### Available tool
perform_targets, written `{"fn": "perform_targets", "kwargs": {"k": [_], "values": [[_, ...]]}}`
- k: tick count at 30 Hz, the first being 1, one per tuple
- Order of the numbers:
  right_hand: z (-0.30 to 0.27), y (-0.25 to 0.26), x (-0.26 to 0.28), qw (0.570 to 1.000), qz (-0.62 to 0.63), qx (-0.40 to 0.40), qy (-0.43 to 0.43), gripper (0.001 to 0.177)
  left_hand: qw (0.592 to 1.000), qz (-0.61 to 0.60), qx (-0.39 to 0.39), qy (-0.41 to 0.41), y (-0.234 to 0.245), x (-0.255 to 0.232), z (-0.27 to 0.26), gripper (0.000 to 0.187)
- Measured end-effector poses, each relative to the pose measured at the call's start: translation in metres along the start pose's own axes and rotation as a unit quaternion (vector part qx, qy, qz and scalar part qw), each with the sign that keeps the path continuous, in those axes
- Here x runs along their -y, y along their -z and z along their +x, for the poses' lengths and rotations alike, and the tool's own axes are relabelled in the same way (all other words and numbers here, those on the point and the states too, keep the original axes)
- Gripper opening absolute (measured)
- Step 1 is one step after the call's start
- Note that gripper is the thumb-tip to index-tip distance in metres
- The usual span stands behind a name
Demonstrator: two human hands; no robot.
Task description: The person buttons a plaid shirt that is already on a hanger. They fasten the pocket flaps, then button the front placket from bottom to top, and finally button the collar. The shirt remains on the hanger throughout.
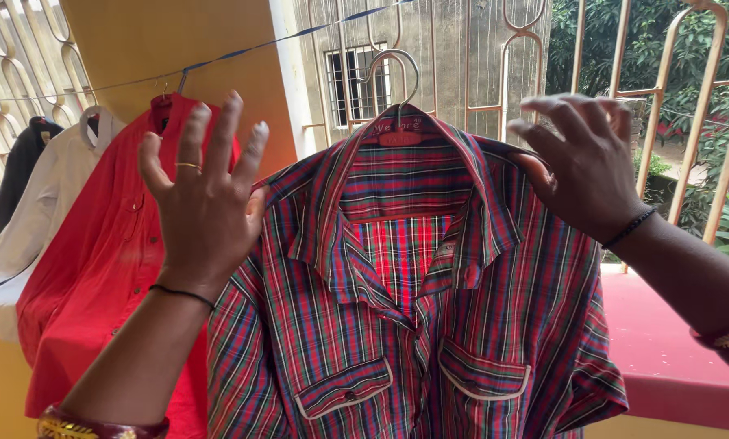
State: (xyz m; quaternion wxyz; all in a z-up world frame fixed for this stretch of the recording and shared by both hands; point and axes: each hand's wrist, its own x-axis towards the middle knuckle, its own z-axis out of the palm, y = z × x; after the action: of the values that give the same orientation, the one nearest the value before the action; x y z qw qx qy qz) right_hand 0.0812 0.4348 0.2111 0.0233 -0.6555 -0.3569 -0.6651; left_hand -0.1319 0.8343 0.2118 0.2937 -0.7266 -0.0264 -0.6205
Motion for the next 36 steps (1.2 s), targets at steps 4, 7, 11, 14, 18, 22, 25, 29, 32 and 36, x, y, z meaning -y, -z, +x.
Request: {"fn": "perform_targets", "kwargs": {"k": [4,7,11,14,18,22,25,29,32,36], "values": [[0.011,-0.011,0.007,0.998,-0.056,0.004,-0.001,0.057,1.000,0.015,-0.007,0.004,-0.015,0.017,0.000,0.073],[0.022,-0.022,0.014,0.997,-0.062,0.010,-0.033,0.076,1.000,0.003,-0.001,0.016,-0.027,0.031,0.002,0.081],[0.045,-0.043,0.019,0.997,-0.009,0.011,-0.075,0.094,1.000,0.004,0.013,0.023,-0.049,0.050,0.017,0.090],[0.058,-0.062,0.023,0.995,0.013,0.007,-0.099,0.101,0.999,0.015,0.024,0.030,-0.069,0.061,0.026,0.099],[0.077,-0.084,0.021,0.996,-0.009,0.016,-0.090,0.108,0.998,0.003,0.027,0.055,-0.101,0.067,0.038,0.108],[0.090,-0.105,0.016,0.997,-0.006,0.011,-0.078,0.106,0.995,-0.009,0.046,0.091,-0.132,0.065,0.041,0.109],[0.098,-0.117,0.012,0.997,-0.013,0.008,-0.069,0.101,0.993,-0.025,0.040,0.106,-0.151,0.064,0.044,0.112],[0.112,-0.130,0.010,0.998,-0.028,0.005,-0.057,0.100,0.991,-0.024,0.044,0.120,-0.172,0.070,0.048,0.115],[0.122,-0.138,0.012,0.998,-0.038,0.003,-0.046,0.099,0.990,-0.027,0.042,0.131,-0.184,0.074,0.047,0.116],[0.137,-0.151,0.015,0.998,-0.049,0.006,-0.042,0.100,0.990,-0.032,0.033,0.136,-0.202,0.083,0.048,0.116]]}}
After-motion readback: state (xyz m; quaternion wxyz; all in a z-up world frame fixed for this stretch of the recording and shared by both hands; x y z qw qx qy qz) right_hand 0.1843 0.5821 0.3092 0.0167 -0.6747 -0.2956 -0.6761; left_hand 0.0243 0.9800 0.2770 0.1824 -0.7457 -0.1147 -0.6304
